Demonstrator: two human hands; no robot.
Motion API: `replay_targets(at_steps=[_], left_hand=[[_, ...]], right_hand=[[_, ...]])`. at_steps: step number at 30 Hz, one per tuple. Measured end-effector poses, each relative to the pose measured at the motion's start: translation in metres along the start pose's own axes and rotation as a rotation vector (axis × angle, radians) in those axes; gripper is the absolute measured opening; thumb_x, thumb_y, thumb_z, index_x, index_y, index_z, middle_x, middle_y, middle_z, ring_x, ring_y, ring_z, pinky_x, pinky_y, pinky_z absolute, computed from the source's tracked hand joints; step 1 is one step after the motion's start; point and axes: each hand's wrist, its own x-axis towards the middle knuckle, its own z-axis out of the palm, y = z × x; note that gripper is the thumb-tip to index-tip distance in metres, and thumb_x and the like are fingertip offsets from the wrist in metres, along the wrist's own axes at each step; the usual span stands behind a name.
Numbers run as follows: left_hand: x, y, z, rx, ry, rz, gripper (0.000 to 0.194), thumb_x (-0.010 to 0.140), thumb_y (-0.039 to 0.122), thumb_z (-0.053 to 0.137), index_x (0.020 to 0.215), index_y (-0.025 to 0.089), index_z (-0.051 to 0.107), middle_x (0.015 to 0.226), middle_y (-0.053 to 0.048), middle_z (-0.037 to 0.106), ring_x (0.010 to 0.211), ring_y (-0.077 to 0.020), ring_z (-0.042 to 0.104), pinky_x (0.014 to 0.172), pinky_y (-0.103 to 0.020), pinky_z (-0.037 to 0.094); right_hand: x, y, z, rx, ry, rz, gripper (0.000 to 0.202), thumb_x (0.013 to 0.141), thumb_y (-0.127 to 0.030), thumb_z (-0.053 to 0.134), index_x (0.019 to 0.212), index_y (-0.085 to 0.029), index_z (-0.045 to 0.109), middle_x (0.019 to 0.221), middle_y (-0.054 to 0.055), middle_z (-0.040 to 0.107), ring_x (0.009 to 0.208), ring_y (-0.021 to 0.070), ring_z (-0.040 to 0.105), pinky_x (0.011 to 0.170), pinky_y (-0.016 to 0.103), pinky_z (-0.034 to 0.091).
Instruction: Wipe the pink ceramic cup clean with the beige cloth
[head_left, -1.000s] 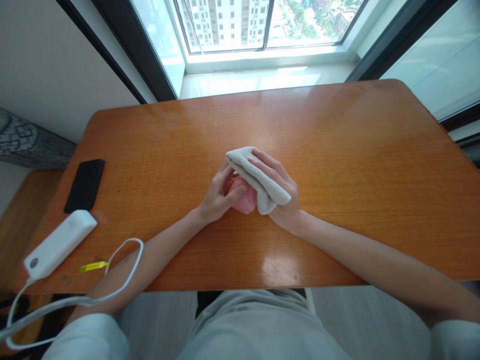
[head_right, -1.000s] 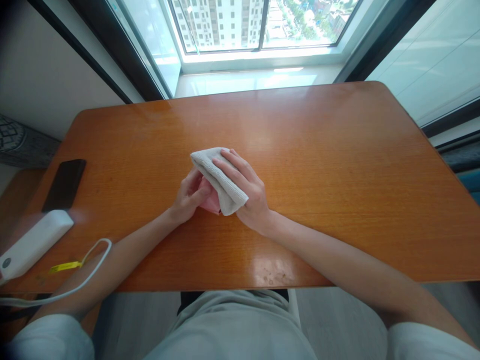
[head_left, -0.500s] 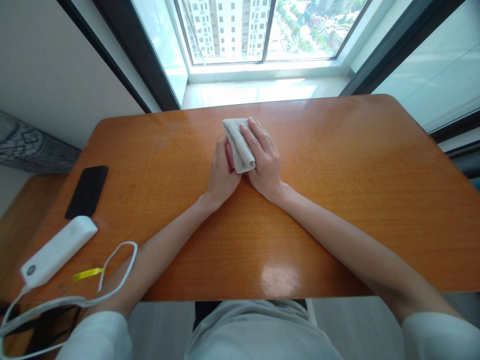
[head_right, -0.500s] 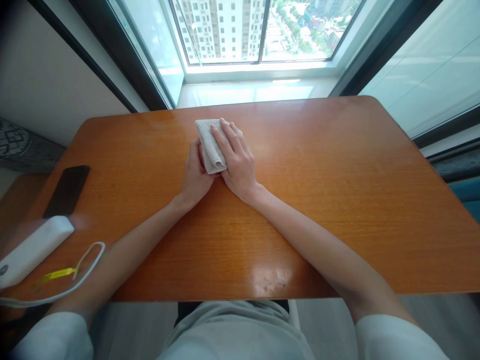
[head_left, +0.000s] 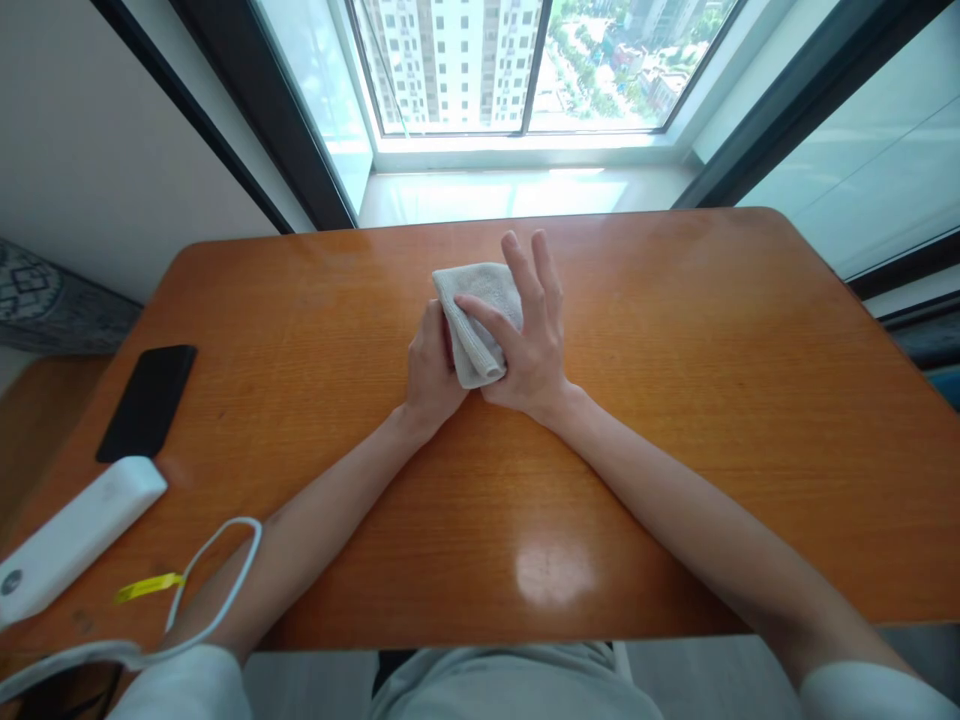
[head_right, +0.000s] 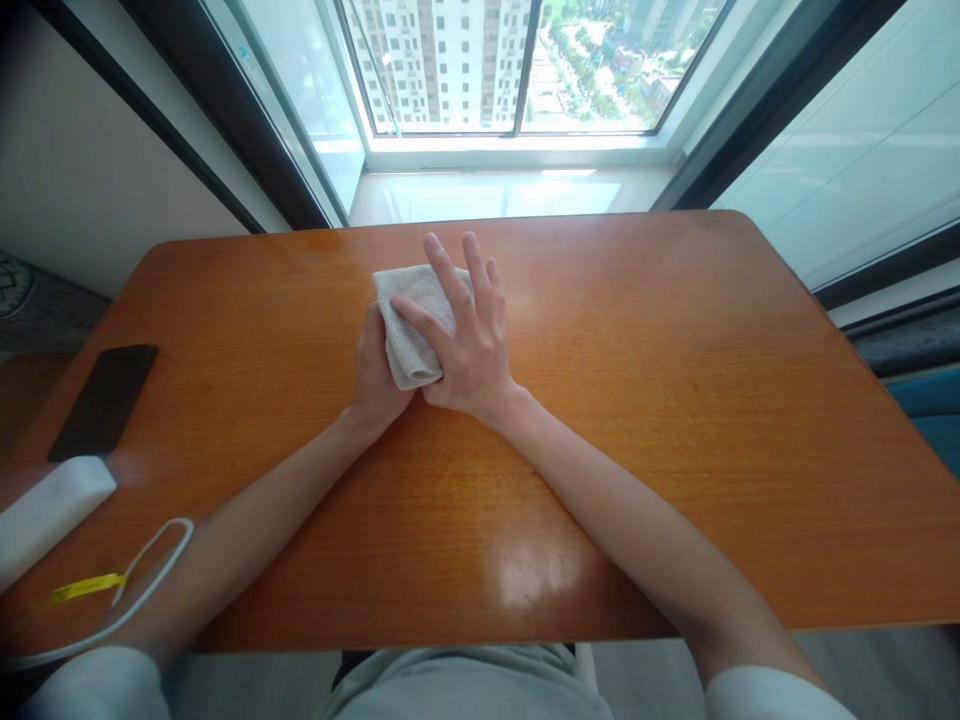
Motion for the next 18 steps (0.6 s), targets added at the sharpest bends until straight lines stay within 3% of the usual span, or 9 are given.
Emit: replay_targets(at_steps=[4,6,9,13,18], left_hand=[[0.001,0.002,0.001,-0.021,-0.018,-0.033,0.033,0.104,0.044,0.080,0.124,0.029,0.057,0.105,-0.002,0.073,0.086,-0.0214,0.071,0.073,-0.040,0.059],[0.002,0.003,0.001,-0.030,-0.034,-0.029,0.035,0.104,0.042,0.078,0.130,0.030,0.057,0.110,-0.003,0.075,0.091,-0.0239,0.073,0.076,-0.043,0.061],[0.004,0.002,0.002,-0.033,-0.055,-0.002,0.036,0.107,0.033,0.070,0.139,0.029,0.057,0.126,-0.007,0.077,0.108,-0.0272,0.077,0.091,-0.047,0.066],[0.006,0.000,0.002,-0.023,-0.060,0.026,0.041,0.105,0.021,0.064,0.144,0.027,0.055,0.142,-0.008,0.075,0.127,-0.0258,0.076,0.111,-0.044,0.064],[0.006,0.002,-0.002,0.001,-0.077,0.018,0.042,0.105,0.019,0.064,0.145,0.026,0.053,0.145,-0.008,0.074,0.131,-0.0256,0.075,0.114,-0.041,0.062]], right_hand=[[0.003,0.005,-0.002,0.134,-0.131,0.019,0.073,0.106,-0.025,0.058,0.178,-0.034,0.043,0.184,0.008,0.050,0.173,0.0355,0.048,0.140,0.062,0.048],[0.003,0.007,0.000,0.180,-0.153,0.065,0.065,0.109,-0.028,0.058,0.174,-0.032,0.050,0.176,0.010,0.060,0.164,0.0337,0.059,0.137,0.059,0.053],[-0.002,0.008,0.007,0.249,-0.060,0.197,0.048,0.113,-0.036,0.060,0.160,-0.029,0.065,0.165,0.013,0.069,0.155,0.0321,0.067,0.131,0.056,0.059],[-0.010,0.015,0.021,0.423,0.050,0.394,0.044,0.114,-0.045,0.061,0.153,-0.028,0.071,0.153,0.011,0.077,0.145,0.0285,0.074,0.128,0.052,0.062],[-0.014,0.020,0.024,0.443,0.015,0.458,0.047,0.113,-0.051,0.060,0.153,-0.027,0.071,0.151,0.011,0.079,0.141,0.0296,0.076,0.123,0.053,0.066]])
